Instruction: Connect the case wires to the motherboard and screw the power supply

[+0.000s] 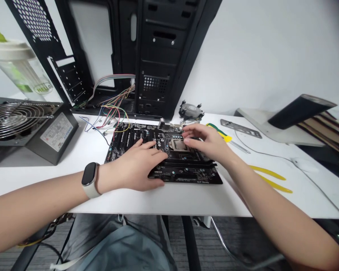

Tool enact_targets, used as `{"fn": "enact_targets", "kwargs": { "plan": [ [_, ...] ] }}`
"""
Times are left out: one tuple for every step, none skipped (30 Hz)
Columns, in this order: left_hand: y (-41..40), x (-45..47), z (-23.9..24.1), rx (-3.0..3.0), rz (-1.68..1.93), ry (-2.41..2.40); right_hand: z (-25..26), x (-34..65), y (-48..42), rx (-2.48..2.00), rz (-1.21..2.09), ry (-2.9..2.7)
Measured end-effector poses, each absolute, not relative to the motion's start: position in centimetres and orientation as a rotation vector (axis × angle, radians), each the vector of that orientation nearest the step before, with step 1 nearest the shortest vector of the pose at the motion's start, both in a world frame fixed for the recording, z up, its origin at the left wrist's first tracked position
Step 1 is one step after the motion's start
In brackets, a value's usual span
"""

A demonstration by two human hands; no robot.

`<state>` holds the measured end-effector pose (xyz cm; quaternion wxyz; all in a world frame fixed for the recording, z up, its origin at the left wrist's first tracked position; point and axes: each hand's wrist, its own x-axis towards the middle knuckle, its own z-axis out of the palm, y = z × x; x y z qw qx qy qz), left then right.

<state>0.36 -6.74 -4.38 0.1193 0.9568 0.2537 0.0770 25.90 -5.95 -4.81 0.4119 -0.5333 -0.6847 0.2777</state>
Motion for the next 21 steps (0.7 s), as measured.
{"fn": "enact_targets", "kwargs": {
  "plan": [
    [-6.7, 0.4, -4.3, 2.796, 0.221, 0.75, -4.9, 25.8, -5.9, -1.361, 0.689, -1.714],
    [-6.7, 0.4, -4.3, 2.794, 0.215, 0.758, -4.9, 25.8, -5.9, -1.38, 0.683, -1.717],
    [-6.7, 0.4, -4.4, 2.793, 0.209, 0.763, -4.9, 25.7, -5.9, -1.393, 0.677, -1.733],
    [-6.8, 0.5, -4.4, 2.794, 0.209, 0.765, -4.9, 25.6, -5.9, -1.399, 0.671, -1.76],
    [-6.8, 0.5, -4.5, 2.795, 0.213, 0.765, -4.8, 25.6, -5.9, -1.4, 0.663, -1.794],
    [-6.8, 0.5, -4.6, 2.797, 0.22, 0.766, -4.7, 25.7, -5.9, -1.393, 0.654, -1.828],
    [-6.8, 0.5, -4.7, 2.8, 0.229, 0.77, -4.6, 25.8, -5.9, -1.379, 0.648, -1.855],
    [-6.9, 0.5, -4.9, 2.801, 0.236, 0.776, -4.5, 26.0, -6.0, -1.359, 0.644, -1.869],
    [-6.9, 0.5, -5.0, 2.804, 0.242, 0.783, -4.3, 26.3, -6.0, -1.336, 0.648, -1.87],
    [-6.9, 0.5, -5.1, 2.808, 0.245, 0.788, -4.1, 26.6, -6.1, -1.314, 0.659, -1.862],
    [-6.9, 0.5, -5.2, 2.814, 0.244, 0.789, -3.9, 27.0, -6.1, -1.294, 0.666, -1.847],
    [-6.9, 0.5, -5.2, 2.818, 0.242, 0.789, -3.6, 27.4, -6.2, -1.289, 0.658, -1.831],
    [-7.0, 0.5, -5.2, 2.822, 0.238, 0.791, -3.4, 27.9, -6.2, -1.304, 0.629, -1.826],
    [-7.0, 0.4, -5.1, 2.825, 0.233, 0.791, -3.1, 28.3, -6.2, -1.338, 0.582, -1.837],
    [-7.0, 0.4, -5.1, 2.829, 0.229, 0.79, -2.9, 28.6, -6.2, -1.387, 0.515, -1.871],
    [-7.0, 0.3, -5.0, 2.835, 0.226, 0.788, -2.7, 28.9, -6.3, -1.444, 0.435, -1.924],
    [-7.0, 0.3, -5.0, 2.844, 0.226, 0.787, -2.5, 29.1, -6.2, -1.499, 0.356, -1.987],
    [-7.0, 0.3, -5.0, 2.854, 0.227, 0.784, -2.4, 29.3, -6.2, -1.544, 0.29, -2.053],
    [-7.0, 0.4, -5.0, 2.863, 0.229, 0.778, -2.3, 29.5, -6.1, -1.575, 0.246, -2.111],
    [-6.9, 0.4, -5.0, 2.872, 0.231, 0.775, -2.2, 29.7, -6.0, -1.597, 0.224, -2.158],
    [-6.9, 0.4, -5.0, 2.877, 0.23, 0.772, -2.2, 29.9, -5.9, -1.614, 0.218, -2.198]
  ]
}}
